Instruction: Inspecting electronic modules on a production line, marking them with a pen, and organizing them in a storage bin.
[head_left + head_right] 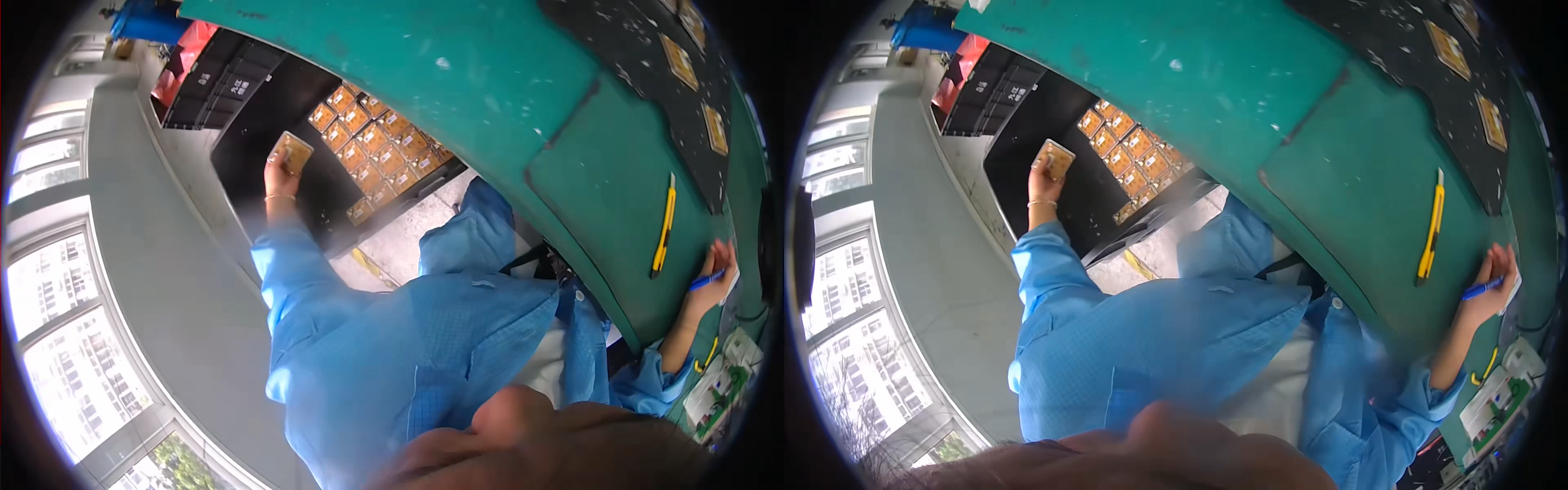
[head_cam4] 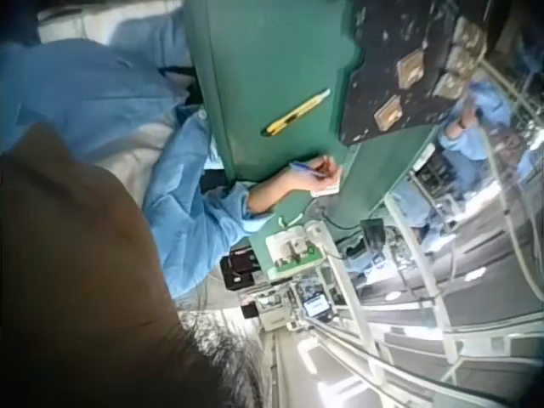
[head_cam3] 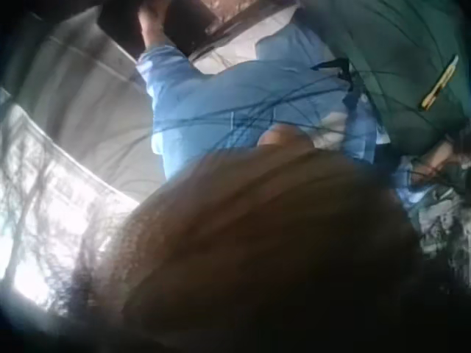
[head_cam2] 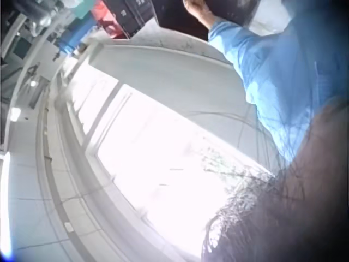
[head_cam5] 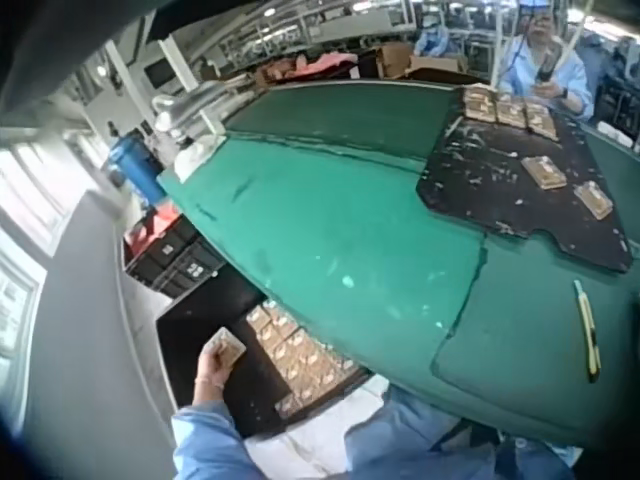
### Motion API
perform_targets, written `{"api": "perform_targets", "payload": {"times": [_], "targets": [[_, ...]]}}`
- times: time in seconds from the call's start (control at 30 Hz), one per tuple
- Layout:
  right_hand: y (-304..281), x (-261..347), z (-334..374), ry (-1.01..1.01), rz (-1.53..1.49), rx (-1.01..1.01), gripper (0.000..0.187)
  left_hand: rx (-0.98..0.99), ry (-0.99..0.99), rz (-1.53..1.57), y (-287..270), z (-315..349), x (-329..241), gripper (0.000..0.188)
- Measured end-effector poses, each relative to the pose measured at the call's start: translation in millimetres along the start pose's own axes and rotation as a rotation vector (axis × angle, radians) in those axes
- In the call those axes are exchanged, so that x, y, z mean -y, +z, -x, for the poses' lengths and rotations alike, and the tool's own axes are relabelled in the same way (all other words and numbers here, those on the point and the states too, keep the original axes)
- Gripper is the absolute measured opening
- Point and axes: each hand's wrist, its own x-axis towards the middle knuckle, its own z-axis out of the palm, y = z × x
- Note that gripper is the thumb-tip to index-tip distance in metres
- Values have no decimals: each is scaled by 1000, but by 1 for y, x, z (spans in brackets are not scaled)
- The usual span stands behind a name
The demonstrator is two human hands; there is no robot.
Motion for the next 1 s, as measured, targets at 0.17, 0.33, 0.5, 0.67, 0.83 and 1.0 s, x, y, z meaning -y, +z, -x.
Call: {"api": "perform_targets", "payload": {"times": [0.17,0.33,0.5,0.67,0.83,1.0], "targets": [[-31,2,7,8,107,-15,38,-342,-219,-222,-61,-30,108,30],[-16,-14,5,10,113,-2,39,-362,-30,-936,-172,-33,160,53],[-27,-13,4,11,166,-1,38,-252,-235,-1112,-135,-30,182,85],[-25,-2,3,37,152,-25,38,-277,-326,-1660,-76,-9,158,78],[17,18,-3,9,269,-40,36,-318,-19,-1790,-142,-4,94,72],[17,41,-2,30,31,-49,35,-390,448,-1063,-57,-42,67,35]]}}
